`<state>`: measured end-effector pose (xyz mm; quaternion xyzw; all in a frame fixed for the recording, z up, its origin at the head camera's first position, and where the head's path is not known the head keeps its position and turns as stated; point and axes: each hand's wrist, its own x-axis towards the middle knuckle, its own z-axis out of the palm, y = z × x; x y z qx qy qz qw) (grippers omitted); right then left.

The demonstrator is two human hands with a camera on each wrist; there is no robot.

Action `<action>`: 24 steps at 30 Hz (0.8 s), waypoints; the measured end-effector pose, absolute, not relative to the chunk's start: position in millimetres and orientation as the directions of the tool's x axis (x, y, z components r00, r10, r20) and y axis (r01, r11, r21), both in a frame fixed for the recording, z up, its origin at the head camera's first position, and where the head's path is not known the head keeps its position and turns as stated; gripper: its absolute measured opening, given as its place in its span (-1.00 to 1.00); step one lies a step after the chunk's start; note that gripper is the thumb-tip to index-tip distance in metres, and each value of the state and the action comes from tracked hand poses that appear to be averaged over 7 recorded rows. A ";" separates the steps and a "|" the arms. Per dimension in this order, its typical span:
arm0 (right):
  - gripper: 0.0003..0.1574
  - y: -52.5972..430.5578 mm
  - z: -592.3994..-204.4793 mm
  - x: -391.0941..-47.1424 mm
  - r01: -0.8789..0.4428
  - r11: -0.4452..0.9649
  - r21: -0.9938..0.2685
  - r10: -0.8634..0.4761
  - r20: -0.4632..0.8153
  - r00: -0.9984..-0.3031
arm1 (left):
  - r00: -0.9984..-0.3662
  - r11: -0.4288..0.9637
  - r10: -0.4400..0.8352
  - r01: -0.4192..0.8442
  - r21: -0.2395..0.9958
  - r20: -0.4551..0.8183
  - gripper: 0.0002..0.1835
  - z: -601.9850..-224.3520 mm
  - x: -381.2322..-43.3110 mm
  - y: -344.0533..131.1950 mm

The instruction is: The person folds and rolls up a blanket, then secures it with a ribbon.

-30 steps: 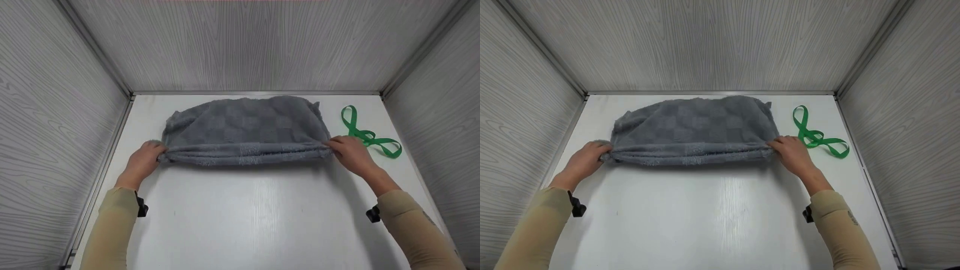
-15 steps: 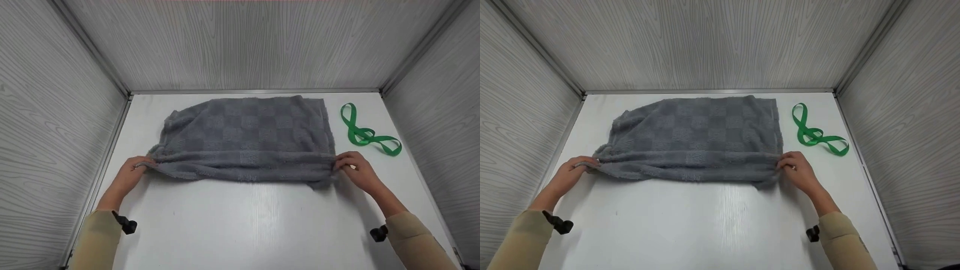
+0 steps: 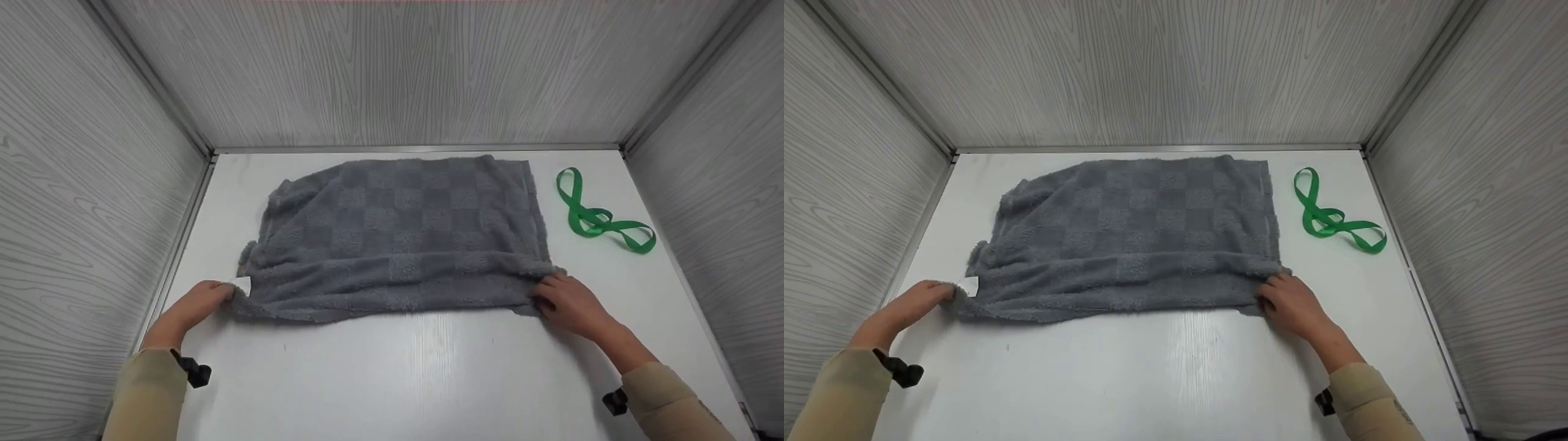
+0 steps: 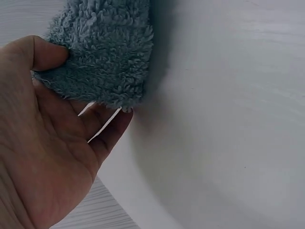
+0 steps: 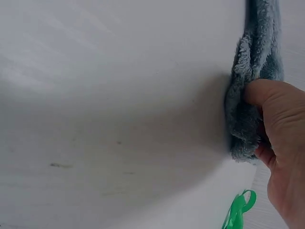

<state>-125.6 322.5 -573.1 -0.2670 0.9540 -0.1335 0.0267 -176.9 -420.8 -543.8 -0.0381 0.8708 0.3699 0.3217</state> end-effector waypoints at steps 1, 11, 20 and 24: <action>-0.77 324.6 -572.1 -125.4 -0.467 0.830 -0.304 -0.489 0.007 -0.873 | -0.790 0.711 0.163 -0.321 0.626 -0.591 -0.52 -543.8 -177.7 -421.2; -0.73 339.2 -552.9 -129.0 -0.266 0.845 -0.463 -0.380 -0.170 -0.909 | -0.697 0.783 0.180 -0.326 0.530 -0.694 -0.16 -541.4 -180.7 -415.9; -0.81 318.7 -558.7 -146.3 -0.375 0.867 -0.328 -0.351 0.133 -0.927 | -0.902 0.883 0.228 0.034 0.468 -0.366 -0.49 -544.2 -198.5 -381.6; -0.61 304.5 -564.8 -160.9 -0.294 0.889 -0.352 -0.301 0.038 -0.953 | -0.912 0.869 0.322 0.178 0.462 -0.254 -0.51 -559.8 -204.1 -349.5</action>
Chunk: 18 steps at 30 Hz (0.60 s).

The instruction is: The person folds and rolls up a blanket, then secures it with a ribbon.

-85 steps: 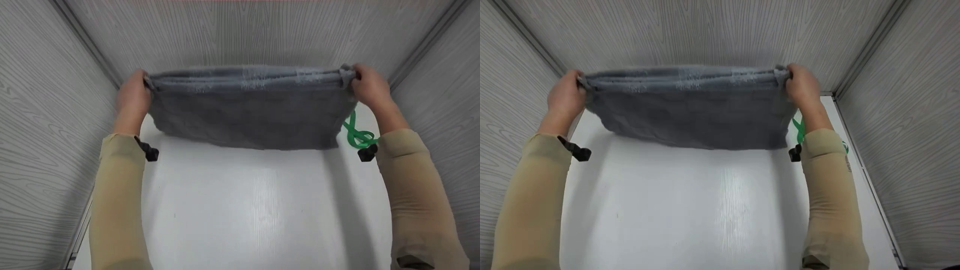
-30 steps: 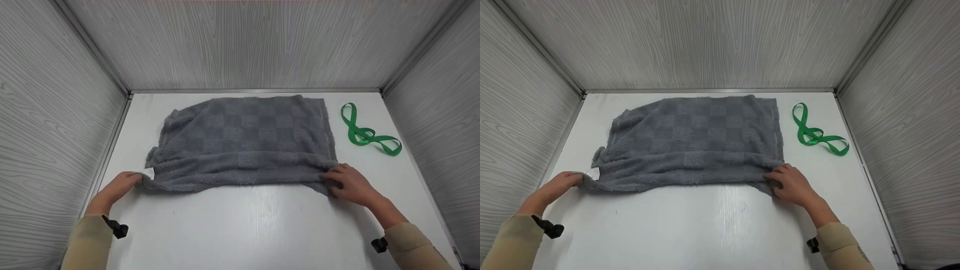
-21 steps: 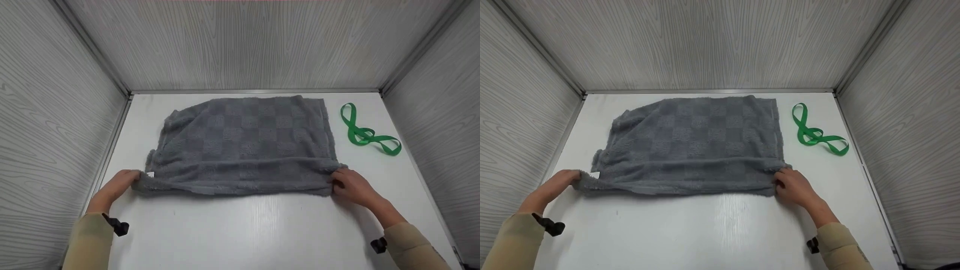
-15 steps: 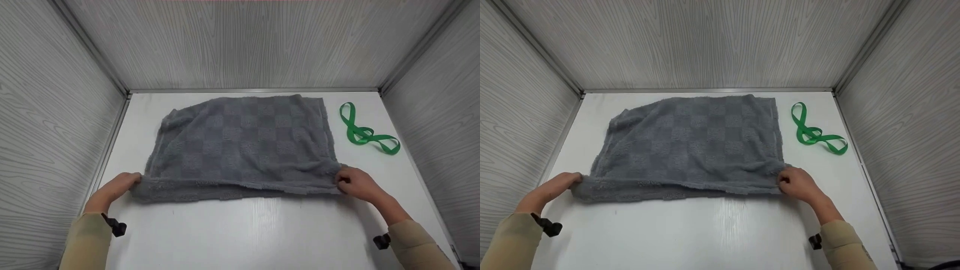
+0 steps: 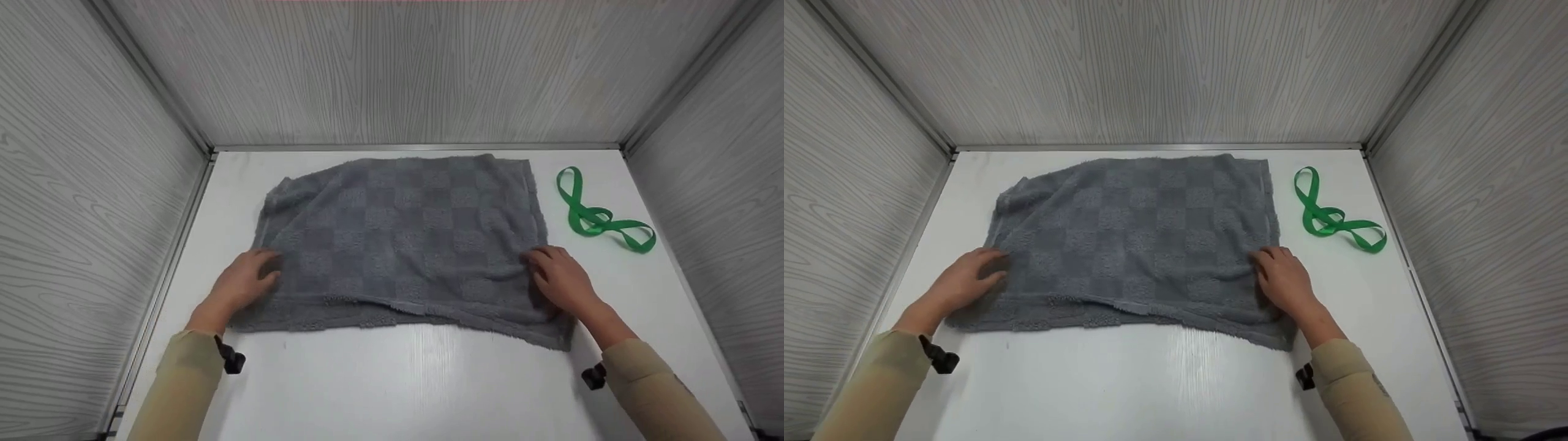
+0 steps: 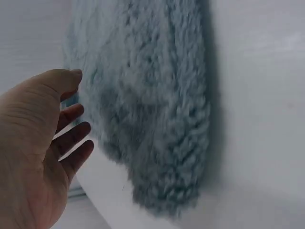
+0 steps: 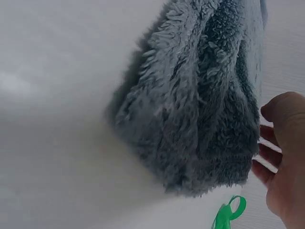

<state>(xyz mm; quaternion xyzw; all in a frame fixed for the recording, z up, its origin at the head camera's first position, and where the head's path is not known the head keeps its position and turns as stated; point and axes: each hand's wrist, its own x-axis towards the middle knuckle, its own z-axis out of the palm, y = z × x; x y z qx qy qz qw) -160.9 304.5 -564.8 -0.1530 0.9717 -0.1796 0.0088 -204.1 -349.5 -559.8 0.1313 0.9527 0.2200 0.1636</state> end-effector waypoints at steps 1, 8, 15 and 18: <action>-0.59 301.1 -567.0 -163.8 -0.262 0.899 -0.351 -0.280 0.001 -0.960 | -0.903 0.868 0.341 0.196 0.456 -0.260 -0.45 -564.2 -206.1 -341.4; -0.61 287.5 -579.8 -176.4 -0.103 0.936 -0.337 -0.126 -0.048 -0.991 | -0.903 0.890 0.321 0.185 0.416 -0.285 -0.36 -583.5 -217.9 -309.0; -0.39 296.7 -580.5 -173.1 -0.148 0.954 -0.260 -0.176 -0.089 -0.980 | -0.912 0.918 0.285 0.172 0.356 -0.294 -0.33 -584.7 -222.0 -307.1; -0.30 300.3 -574.8 -170.9 -0.129 0.958 -0.258 -0.171 -0.146 -0.974 | -0.908 0.920 0.275 0.154 0.359 -0.316 -0.33 -579.7 -224.2 -307.6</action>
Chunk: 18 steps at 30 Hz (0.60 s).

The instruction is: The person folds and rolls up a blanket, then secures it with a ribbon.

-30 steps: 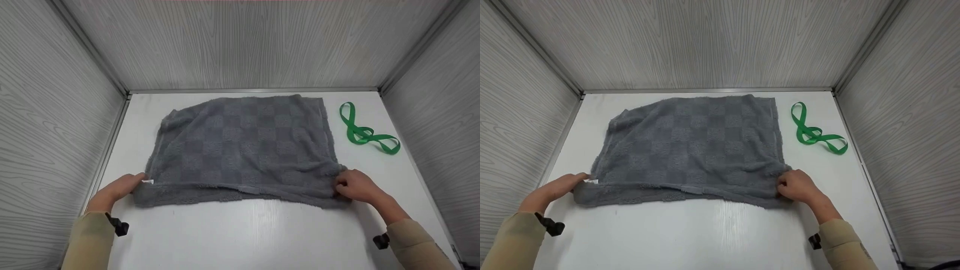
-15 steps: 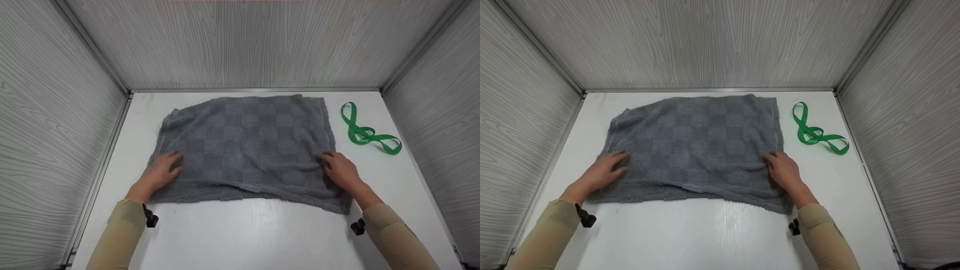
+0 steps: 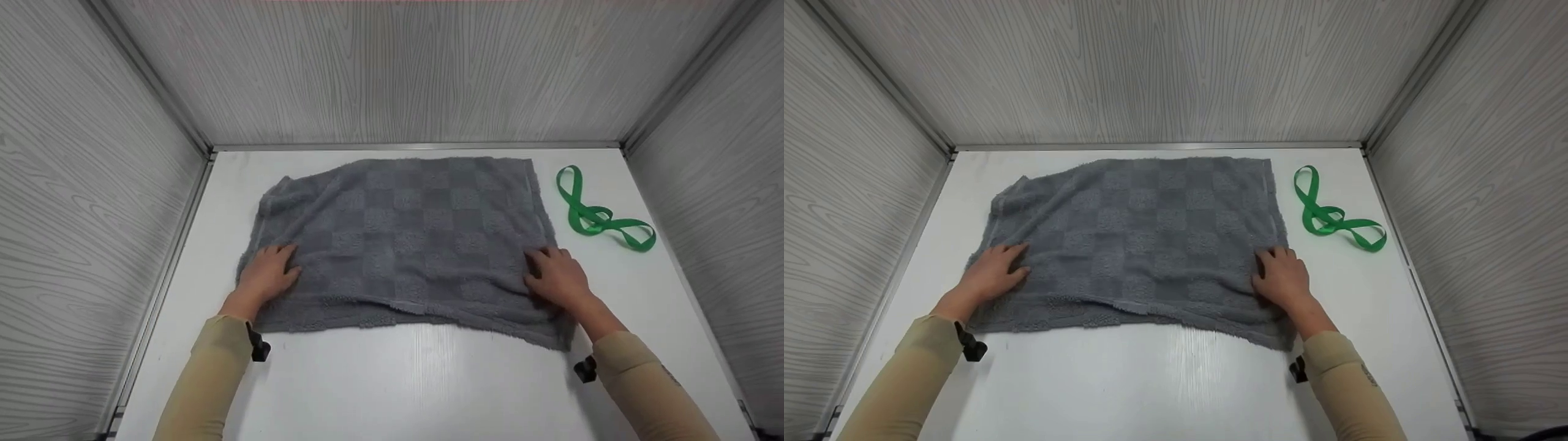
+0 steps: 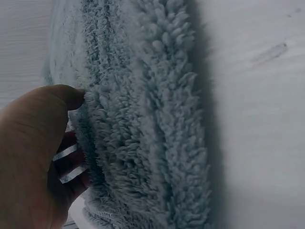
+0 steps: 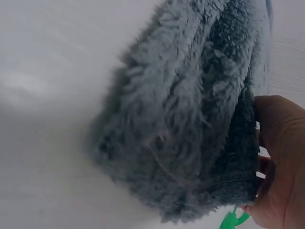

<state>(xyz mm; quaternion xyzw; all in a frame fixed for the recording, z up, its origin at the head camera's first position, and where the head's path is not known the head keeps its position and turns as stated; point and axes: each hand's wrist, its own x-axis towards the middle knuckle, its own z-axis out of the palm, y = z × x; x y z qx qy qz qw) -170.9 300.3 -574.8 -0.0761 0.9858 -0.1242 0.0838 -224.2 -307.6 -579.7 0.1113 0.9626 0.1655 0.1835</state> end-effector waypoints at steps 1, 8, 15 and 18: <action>-0.28 300.1 -572.2 -171.4 -0.120 0.959 -0.256 -0.166 -0.164 -0.972 | -0.907 0.920 0.269 0.142 0.365 -0.324 -0.33 -577.4 -226.5 -308.4; -0.21 297.6 -563.0 -177.8 -0.095 0.967 -0.235 -0.152 -0.234 -0.960 | -0.945 0.920 0.233 0.138 0.366 -0.228 -0.29 -572.7 -255.6 -307.6; -0.18 292.6 -566.8 -180.4 -0.071 0.974 -0.214 -0.125 -0.252 -0.959 | -0.984 0.825 0.071 -0.032 0.564 -0.160 -0.21 -570.2 -294.6 -309.1; -0.18 290.2 -569.8 -180.7 -0.070 0.976 -0.205 -0.121 -0.246 -0.962 | -0.975 0.754 -0.017 -0.159 0.638 -0.223 -0.19 -566.0 -306.8 -311.5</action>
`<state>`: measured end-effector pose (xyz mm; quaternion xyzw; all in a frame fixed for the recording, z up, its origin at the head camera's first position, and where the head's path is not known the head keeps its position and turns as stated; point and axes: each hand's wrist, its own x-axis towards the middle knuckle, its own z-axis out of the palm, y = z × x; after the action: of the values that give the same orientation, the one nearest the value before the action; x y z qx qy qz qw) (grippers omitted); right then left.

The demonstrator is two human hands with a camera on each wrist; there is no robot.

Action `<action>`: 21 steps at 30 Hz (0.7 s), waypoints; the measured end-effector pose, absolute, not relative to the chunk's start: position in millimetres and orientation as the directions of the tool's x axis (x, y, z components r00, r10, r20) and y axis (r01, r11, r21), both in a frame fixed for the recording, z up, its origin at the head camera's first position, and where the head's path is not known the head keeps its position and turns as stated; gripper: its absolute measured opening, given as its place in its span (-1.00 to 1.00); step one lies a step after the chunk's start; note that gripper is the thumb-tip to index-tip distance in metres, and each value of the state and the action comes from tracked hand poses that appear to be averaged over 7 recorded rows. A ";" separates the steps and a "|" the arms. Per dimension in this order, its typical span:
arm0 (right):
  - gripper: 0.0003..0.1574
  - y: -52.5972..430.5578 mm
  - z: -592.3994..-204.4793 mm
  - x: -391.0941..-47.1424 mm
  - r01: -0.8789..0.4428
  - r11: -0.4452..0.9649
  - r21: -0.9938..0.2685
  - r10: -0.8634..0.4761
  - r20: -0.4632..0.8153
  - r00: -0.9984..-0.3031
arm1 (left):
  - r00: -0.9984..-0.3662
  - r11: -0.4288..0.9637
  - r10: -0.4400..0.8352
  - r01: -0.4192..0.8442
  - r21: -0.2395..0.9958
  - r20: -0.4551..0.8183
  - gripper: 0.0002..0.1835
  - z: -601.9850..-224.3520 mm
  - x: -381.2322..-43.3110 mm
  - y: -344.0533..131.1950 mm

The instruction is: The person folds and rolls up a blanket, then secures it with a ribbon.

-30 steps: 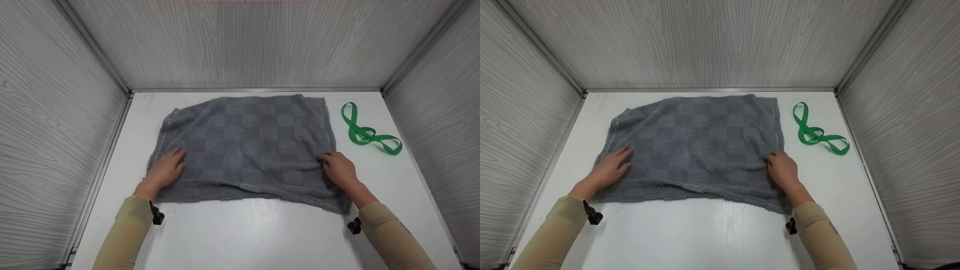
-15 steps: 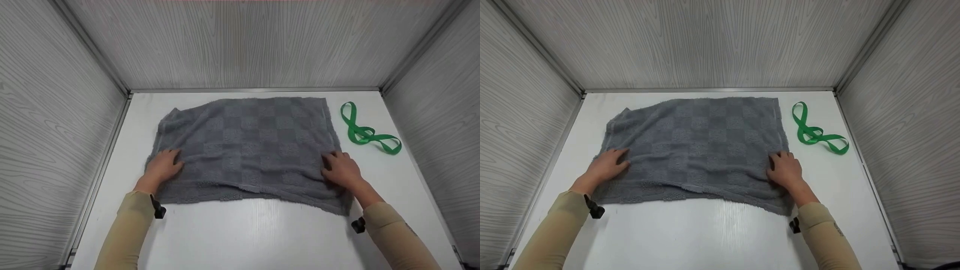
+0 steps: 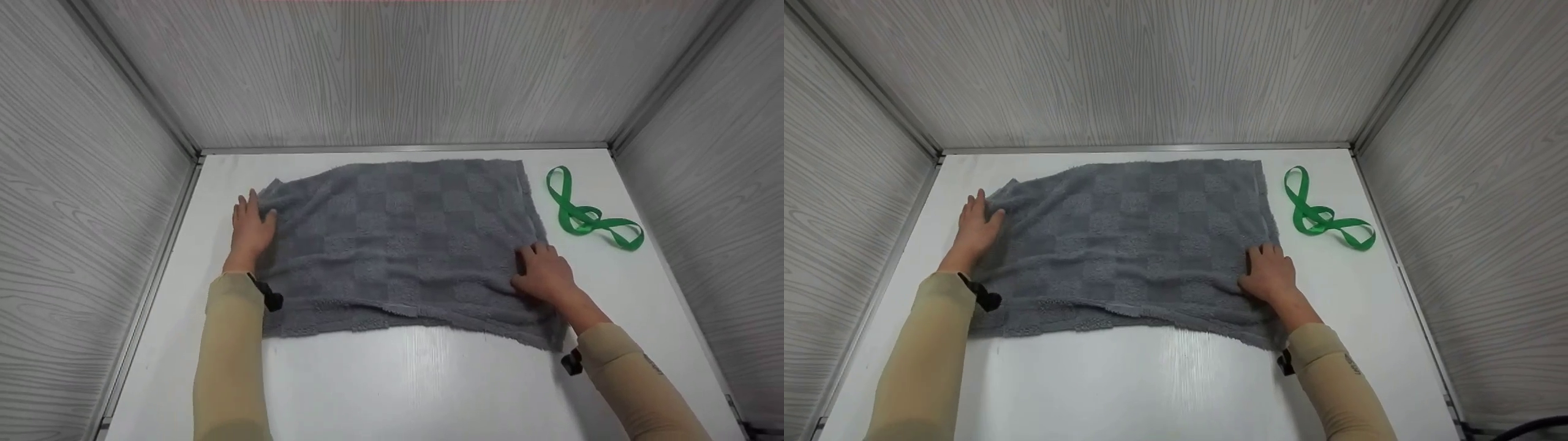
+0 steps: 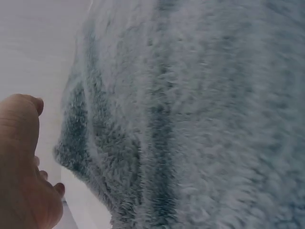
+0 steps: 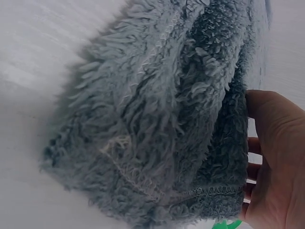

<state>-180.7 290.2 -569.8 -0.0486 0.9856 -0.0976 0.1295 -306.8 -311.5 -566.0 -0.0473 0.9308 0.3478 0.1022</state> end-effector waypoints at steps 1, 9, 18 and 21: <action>-0.18 289.1 -570.8 -180.6 -0.073 0.976 -0.203 -0.122 -0.241 -0.963 | -0.969 0.736 -0.035 -0.192 0.649 -0.246 -0.19 -564.0 -309.6 -312.8; -0.20 286.9 -574.8 -179.7 -0.081 0.979 -0.188 -0.120 -0.210 -0.970 | -0.906 0.641 -0.049 -0.352 0.682 -0.421 -0.22 -556.1 -320.0 -309.6; -0.21 288.4 -576.6 -179.2 -0.093 0.980 -0.174 -0.127 -0.196 -0.972 | -0.899 0.761 -0.104 -0.348 0.547 -0.426 -0.34 -566.8 -308.0 -298.9; -0.21 288.3 -576.0 -178.2 -0.090 0.981 -0.170 -0.123 -0.195 -0.973 | -0.913 0.784 -0.116 -0.326 0.528 -0.391 -0.48 -568.2 -306.9 -296.9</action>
<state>-178.2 288.3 -576.0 -0.0538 0.9900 -0.0802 0.1027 -306.9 -296.9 -568.2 -0.1191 0.9287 0.3064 0.1715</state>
